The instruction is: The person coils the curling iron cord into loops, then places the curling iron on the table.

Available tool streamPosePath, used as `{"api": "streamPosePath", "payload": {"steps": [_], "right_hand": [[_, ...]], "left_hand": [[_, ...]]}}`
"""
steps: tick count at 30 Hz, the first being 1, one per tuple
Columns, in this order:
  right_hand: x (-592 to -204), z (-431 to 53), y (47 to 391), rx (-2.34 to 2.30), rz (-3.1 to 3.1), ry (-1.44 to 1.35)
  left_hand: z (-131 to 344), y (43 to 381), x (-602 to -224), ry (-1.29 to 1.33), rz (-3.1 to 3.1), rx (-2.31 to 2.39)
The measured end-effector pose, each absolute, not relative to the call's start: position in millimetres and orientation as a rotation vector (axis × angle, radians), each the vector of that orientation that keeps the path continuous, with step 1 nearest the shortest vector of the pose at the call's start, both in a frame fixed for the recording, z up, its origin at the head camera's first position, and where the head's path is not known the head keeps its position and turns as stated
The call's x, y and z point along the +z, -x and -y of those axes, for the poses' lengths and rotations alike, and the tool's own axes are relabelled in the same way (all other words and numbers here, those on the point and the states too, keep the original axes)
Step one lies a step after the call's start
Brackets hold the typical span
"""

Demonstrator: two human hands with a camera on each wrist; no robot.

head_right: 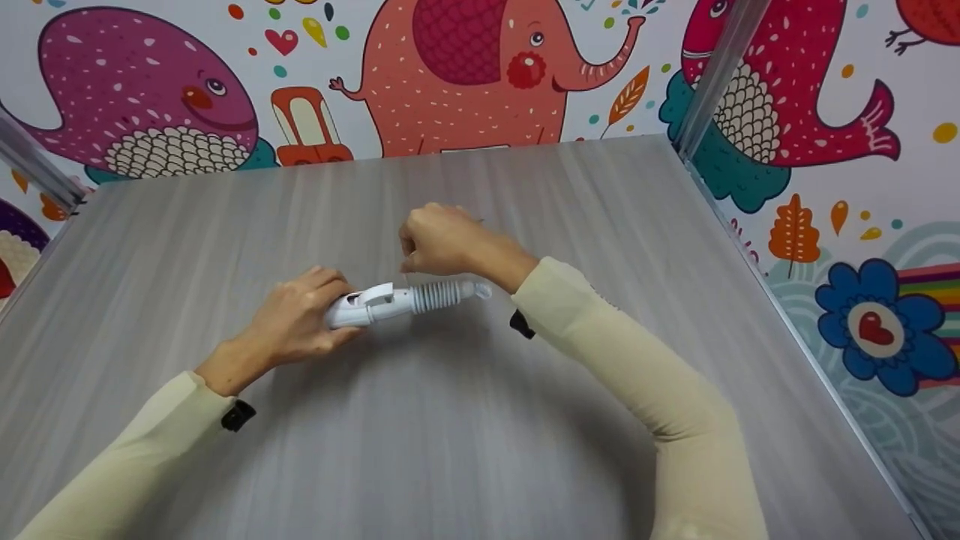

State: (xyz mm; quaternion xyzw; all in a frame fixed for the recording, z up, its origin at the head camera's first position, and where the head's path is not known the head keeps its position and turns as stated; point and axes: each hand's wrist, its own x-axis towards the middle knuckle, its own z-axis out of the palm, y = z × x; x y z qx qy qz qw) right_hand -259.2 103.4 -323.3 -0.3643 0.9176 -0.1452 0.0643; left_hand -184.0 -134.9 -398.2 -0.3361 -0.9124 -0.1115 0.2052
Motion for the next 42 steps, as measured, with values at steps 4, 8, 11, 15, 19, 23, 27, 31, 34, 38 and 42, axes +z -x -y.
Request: {"api": "streamPosePath", "payload": {"steps": [4, 8, 11, 15, 19, 23, 27, 31, 34, 38, 42], "right_hand": [[-325, -103, 248, -0.514, -2.812, 1.045], [-330, -102, 236, -0.647, -2.814, 0.961], [-334, -103, 228, -0.785, -2.784, 0.889], [-339, -105, 224, -0.976, -2.668, 0.767], [-350, -107, 223, -1.142, -2.494, 0.67], [-361, -110, 223, -1.29, -2.331, 0.637], [-372, -114, 225, -1.373, -2.228, 0.636], [-386, -118, 226, -1.388, -2.128, 0.633], [-399, -122, 227, -1.423, -2.028, 0.639], [-412, -126, 230, -1.526, -1.84, 0.613], [-419, -130, 237, -1.529, -1.737, 0.667]], "left_hand": [[134, 187, -401, 0.83, 2.572, -0.294], [132, 189, -402, 0.704, 2.605, -0.293], [132, 189, -400, 0.621, 2.627, -0.336], [132, 187, -399, 0.546, 2.626, -0.387], [130, 184, -399, 0.475, 2.636, -0.431], [129, 181, -399, 0.429, 2.635, -0.476], [131, 179, -400, 0.395, 2.617, -0.497], [133, 178, -401, 0.373, 2.62, -0.526], [133, 177, -400, 0.358, 2.644, -0.592], [132, 176, -397, 0.333, 2.678, -0.687], [130, 176, -392, 0.336, 2.703, -0.745]]}}
